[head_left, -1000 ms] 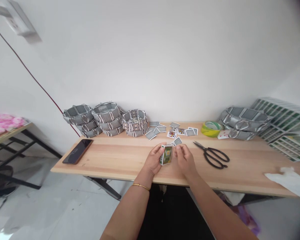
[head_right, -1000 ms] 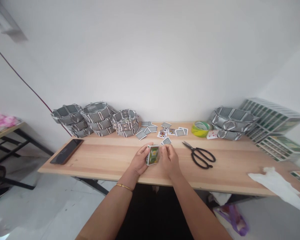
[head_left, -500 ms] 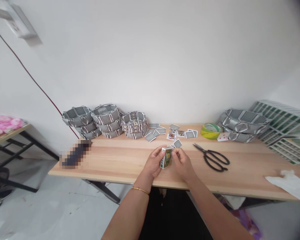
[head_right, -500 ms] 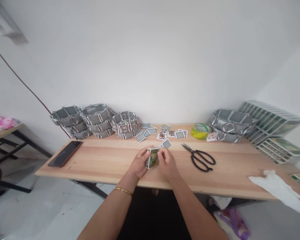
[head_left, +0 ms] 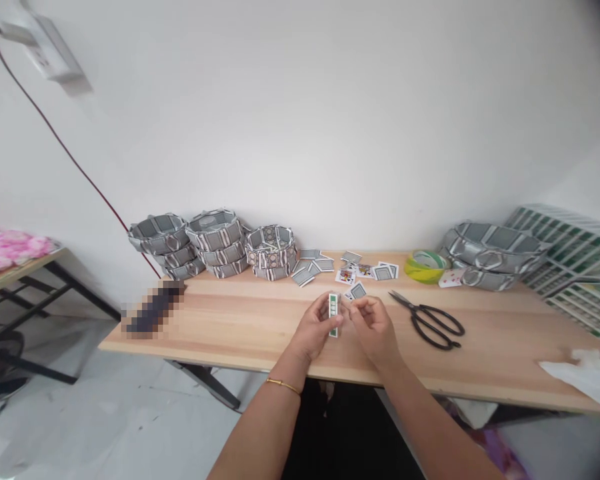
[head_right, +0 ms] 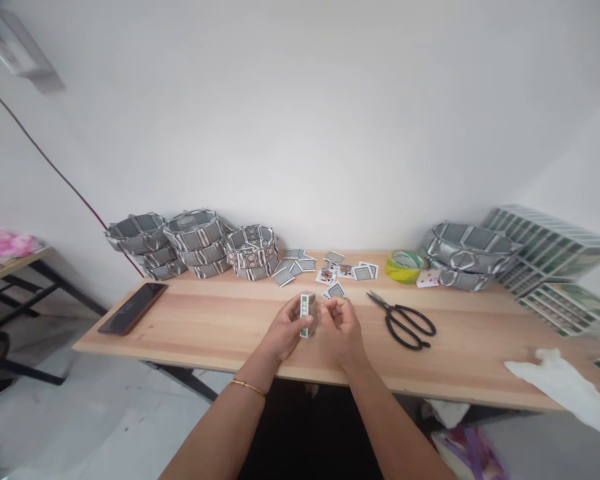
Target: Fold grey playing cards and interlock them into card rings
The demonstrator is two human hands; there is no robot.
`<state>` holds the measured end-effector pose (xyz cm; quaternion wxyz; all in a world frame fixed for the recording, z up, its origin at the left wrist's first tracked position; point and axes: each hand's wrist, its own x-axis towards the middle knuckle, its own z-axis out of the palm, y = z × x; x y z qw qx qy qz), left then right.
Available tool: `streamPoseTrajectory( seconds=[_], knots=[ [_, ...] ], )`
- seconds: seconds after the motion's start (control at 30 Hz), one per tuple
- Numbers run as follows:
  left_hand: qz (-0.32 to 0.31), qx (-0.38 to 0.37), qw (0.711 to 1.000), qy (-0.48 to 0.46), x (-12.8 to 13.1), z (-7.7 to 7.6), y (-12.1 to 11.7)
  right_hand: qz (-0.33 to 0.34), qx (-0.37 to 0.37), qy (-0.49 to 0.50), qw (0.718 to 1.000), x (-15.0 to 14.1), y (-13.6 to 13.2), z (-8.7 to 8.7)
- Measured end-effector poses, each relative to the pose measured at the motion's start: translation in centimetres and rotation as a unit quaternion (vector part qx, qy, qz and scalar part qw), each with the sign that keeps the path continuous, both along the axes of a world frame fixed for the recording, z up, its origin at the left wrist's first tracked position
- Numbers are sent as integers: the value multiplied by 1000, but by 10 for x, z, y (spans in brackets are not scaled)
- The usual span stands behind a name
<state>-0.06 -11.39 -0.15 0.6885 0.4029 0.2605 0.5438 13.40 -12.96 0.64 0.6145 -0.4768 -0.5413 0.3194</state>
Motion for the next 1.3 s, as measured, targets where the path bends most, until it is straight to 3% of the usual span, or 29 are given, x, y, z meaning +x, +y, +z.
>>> streamPoseTrajectory(
  seconds=[0.13,0.27,0.4,0.53,0.63,0.8,0.9,1.13,1.3],
  knots=[
    [103,-3,995,14,1,4,0,9,22,-22,999,-1,-2,-2],
    [189,42,978,80,-1,7,-2,26,15,-27,999,0,-3,-4],
    [292,82,937,174,-4,6,-2,114,-3,19,993,2,-3,-6],
    [338,136,887,283,-2,3,-3,190,-22,99,977,4,-2,-8],
    [362,172,838,371,0,1,-6,246,-42,196,948,4,-1,-6],
    [373,207,745,513,3,0,-9,265,-59,252,929,6,-2,0],
    [358,238,707,561,5,1,-10,261,-59,279,922,9,-1,2],
    [324,297,660,609,10,3,-12,247,-57,442,860,20,6,2],
    [279,341,651,618,10,4,-12,204,-41,475,855,27,12,-4]
  ],
)
